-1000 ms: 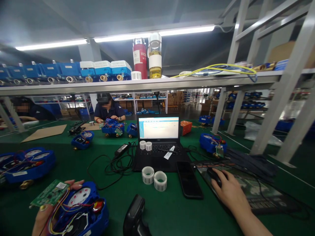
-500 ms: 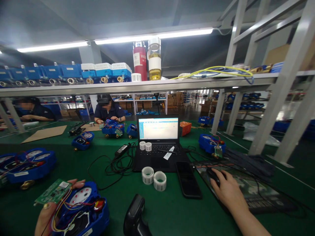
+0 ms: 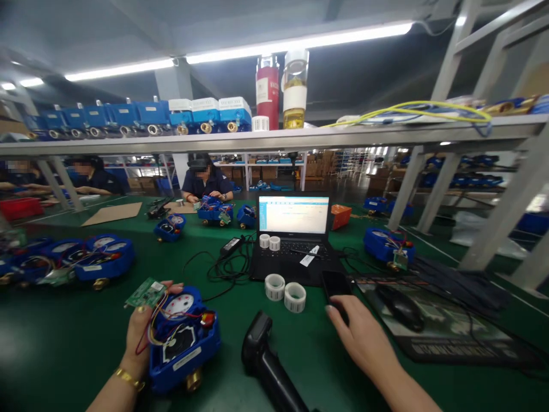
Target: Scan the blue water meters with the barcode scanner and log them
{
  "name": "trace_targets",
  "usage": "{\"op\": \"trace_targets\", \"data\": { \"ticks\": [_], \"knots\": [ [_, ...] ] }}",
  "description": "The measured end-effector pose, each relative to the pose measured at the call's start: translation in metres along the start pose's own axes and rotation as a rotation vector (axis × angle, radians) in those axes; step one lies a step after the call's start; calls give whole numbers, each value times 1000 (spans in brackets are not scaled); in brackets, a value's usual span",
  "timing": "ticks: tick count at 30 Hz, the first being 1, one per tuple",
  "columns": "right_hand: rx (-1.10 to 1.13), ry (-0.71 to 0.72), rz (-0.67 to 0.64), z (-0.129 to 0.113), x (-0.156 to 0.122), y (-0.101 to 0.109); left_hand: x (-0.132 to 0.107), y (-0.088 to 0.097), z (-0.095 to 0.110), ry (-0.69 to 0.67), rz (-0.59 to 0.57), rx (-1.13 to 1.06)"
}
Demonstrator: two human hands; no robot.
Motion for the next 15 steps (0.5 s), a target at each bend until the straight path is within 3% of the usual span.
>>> {"op": "trace_targets", "data": {
  "ticks": [3,6,10,15],
  "knots": [
    [31,43,-321,-79,-53,-25,-3,-2,1,-69,-45,-22],
    [-147,52,-447,-124,-84,-45,-4,-2,0,-116,-75,-14],
    [-225,-12,-512,-136,-87,-46,-4,0,-2,-143,-110,16],
    [393,57,-724,-133,-114,-25,-4,1,-3,-160,-126,33]
  ]
}}
Point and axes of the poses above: each hand's wrist, its own x-axis towards the middle knuckle, its own y-axis out of the back of the hand, z = x × y, the point moved 2 cm from there along x, towards the middle knuckle, and after that the axes turned 15 degrees about -y, right-handed, at the moved point
